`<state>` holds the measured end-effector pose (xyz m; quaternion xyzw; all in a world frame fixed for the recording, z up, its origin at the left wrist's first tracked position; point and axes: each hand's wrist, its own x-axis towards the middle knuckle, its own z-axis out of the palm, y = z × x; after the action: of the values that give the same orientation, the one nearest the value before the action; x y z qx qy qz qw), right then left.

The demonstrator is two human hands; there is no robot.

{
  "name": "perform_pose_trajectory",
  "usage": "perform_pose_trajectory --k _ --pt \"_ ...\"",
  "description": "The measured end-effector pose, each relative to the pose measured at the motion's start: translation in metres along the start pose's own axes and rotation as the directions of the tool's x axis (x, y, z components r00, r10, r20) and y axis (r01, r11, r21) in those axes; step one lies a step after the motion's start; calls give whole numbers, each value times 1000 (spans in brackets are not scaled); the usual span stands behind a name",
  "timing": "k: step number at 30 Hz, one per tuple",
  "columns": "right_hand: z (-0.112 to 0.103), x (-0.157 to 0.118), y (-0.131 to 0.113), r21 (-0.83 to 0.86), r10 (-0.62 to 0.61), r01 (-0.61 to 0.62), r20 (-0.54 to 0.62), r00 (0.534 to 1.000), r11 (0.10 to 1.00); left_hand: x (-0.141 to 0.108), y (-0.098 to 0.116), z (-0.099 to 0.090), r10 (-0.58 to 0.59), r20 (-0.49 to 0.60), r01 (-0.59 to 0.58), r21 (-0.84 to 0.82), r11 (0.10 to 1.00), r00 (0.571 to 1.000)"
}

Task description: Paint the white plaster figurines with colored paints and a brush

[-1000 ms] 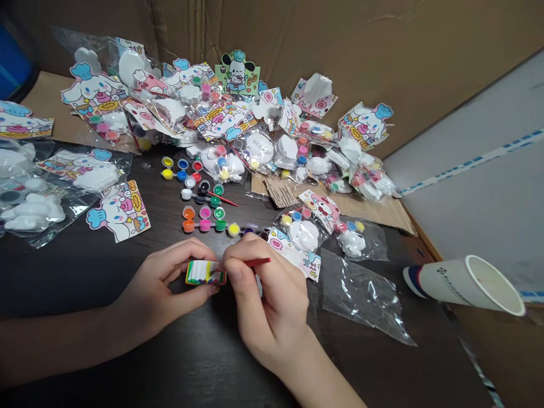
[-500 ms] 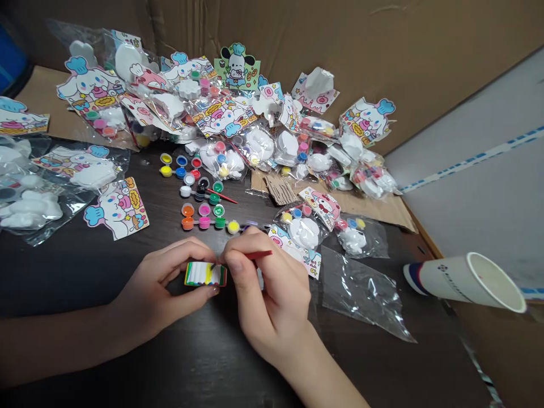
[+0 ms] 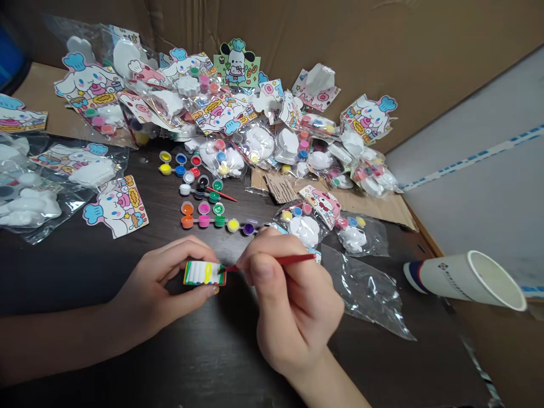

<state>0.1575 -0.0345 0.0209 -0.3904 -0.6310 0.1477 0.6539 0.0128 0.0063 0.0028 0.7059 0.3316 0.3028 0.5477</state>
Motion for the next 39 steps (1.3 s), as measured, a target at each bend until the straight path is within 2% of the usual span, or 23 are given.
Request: perform_pose_trajectory --k 8,14,21,25,29,33,36,39 --pt "-1 -4 -2 19 -12 10 98 995 1000 -1 -1 1 -38 -2 38 -48 998 999" --pt "-1 -4 -1 -60 6 4 172 985 998 0 -2 1 -35 3 35 -47 998 999" --pt "-1 -5 -2 -76 -43 53 124 991 996 0 -1 1 -36 3 36 -37 999 999" --pt "-3 -4 -4 -92 -3 20 181 984 996 -1 -1 1 -36 6 36 -42 998 999" --pt "-2 -3 -2 -100 -35 49 138 990 994 -1 -1 1 -26 7 27 -27 999 1000" --pt "-1 -3 -1 -110 -3 22 169 986 994 -1 -1 1 -21 11 22 -19 1000 1000" --pt "-1 -4 -1 -178 3 19 124 992 984 -1 0 0 0 8 0 0 1000 1000" --pt "-2 -3 -2 -139 -16 31 109 994 990 -2 0 0 11 19 -11 7 1000 1000"
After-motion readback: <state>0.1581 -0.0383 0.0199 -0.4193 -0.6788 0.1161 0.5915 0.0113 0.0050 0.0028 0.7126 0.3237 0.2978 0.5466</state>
